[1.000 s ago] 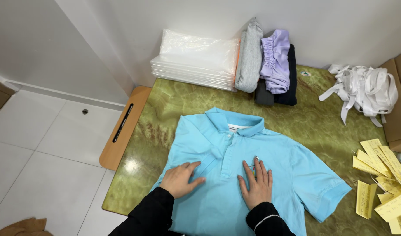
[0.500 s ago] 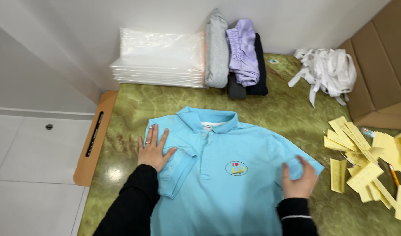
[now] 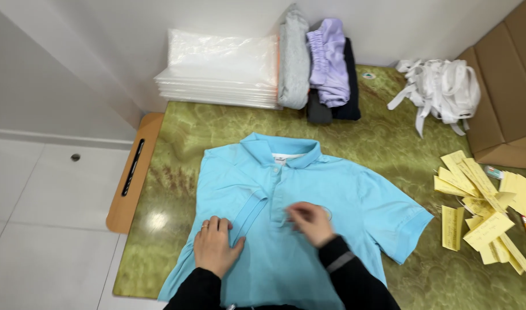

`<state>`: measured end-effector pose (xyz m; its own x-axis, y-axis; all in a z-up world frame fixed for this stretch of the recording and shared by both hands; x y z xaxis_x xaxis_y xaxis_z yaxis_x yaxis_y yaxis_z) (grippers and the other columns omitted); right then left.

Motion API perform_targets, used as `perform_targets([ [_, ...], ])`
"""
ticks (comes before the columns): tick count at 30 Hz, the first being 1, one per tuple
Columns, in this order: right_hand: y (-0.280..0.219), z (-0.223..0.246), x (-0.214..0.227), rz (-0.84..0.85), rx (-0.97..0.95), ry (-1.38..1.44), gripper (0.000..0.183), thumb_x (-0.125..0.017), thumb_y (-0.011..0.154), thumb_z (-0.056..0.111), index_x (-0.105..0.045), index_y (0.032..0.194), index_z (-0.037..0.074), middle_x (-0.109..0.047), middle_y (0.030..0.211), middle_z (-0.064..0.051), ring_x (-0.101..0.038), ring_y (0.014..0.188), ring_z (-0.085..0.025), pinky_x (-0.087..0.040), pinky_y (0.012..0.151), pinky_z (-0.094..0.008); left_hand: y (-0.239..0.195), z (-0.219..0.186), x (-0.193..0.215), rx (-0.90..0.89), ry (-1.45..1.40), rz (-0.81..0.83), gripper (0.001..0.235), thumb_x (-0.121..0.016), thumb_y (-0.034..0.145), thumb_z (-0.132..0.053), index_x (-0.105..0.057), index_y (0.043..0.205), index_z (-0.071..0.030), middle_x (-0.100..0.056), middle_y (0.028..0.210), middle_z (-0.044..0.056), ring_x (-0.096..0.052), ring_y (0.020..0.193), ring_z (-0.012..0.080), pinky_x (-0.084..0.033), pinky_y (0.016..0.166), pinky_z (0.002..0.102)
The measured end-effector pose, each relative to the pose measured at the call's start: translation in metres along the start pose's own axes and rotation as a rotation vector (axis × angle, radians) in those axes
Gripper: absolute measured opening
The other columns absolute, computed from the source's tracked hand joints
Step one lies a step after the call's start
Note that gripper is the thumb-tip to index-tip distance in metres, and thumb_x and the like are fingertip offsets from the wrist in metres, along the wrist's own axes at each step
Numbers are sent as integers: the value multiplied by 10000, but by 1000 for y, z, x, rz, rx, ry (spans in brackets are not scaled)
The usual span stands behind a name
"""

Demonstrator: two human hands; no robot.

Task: The person takes a gray sweatshirt, a pair of purple shorts, and a light blue polo shirt from a clothing rack. They fold each item by hand on a green table and place them into a neat stack alongside other folded garments.

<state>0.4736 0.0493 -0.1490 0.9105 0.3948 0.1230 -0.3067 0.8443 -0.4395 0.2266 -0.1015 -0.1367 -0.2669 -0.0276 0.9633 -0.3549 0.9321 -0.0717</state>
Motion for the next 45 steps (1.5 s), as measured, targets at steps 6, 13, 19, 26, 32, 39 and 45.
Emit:
perform_targets([
  [6,20,53,-89,-68,-250,-496,447,-675,950,547,-719,946,102,-784,672,-46,-674,469,-185,-589,610,-314,-7,8,-3,29,-42,-124,317,-779,813,-498,-669,975,-249,-652,1009,-24,-616,1042,269,-548,665,460],
  [13,21,33,-95,-210,-160,-166,417,-843,857,432,-610,730,111,-644,563,-39,-576,505,-137,-505,581,-287,-12,4,9,-55,150,-173,157,-724,724,-203,-619,832,-160,-611,849,48,-632,788,333,-465,388,461],
  [19,14,19,-76,-117,-193,-312,364,-837,803,387,-584,760,129,-665,561,-32,-552,426,-155,-480,523,-302,-36,-2,64,-338,36,-363,141,-639,745,-254,-566,794,-144,-562,826,51,-577,806,284,-460,590,424],
  [26,-10,11,41,-355,98,-412,309,-817,868,340,-647,1075,187,-734,787,-40,-712,745,-216,-443,922,-407,24,-13,64,-220,-76,-224,393,-579,983,-521,-690,1065,-153,-595,1196,101,-570,1162,314,-492,904,488],
  [32,-61,-34,239,-1048,206,-554,711,-878,905,290,-507,1452,25,-621,1160,-231,-592,1122,-410,-484,940,-483,72,-31,27,-262,2,63,605,-365,1084,-518,-335,1629,-257,-196,1736,131,-145,1604,343,-87,1258,623],
  [39,-69,-76,275,-978,-446,-698,1011,-823,757,739,-541,1362,-21,-580,1314,-288,-627,1214,-494,-536,984,-622,81,-21,9,-178,123,295,626,-232,1089,-589,-133,1677,-397,18,1786,29,31,1636,282,-10,1300,577],
  [45,-17,-176,370,-845,-532,-495,1022,-944,624,647,-693,1419,57,-760,1213,-248,-727,1093,-441,-601,849,-567,116,-34,-18,-91,-111,35,631,-671,907,-465,-535,1493,-277,-433,1580,149,-418,1493,387,-334,1248,517],
])
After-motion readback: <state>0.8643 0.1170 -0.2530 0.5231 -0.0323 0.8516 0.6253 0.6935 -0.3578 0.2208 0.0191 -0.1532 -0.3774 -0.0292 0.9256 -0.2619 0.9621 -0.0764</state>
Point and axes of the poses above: each hand's wrist, its own y-axis towards the middle knuckle, its own x-axis out of the back of the hand, z = x × y, the point moved 6 cm from there along y, towards the middle knuckle
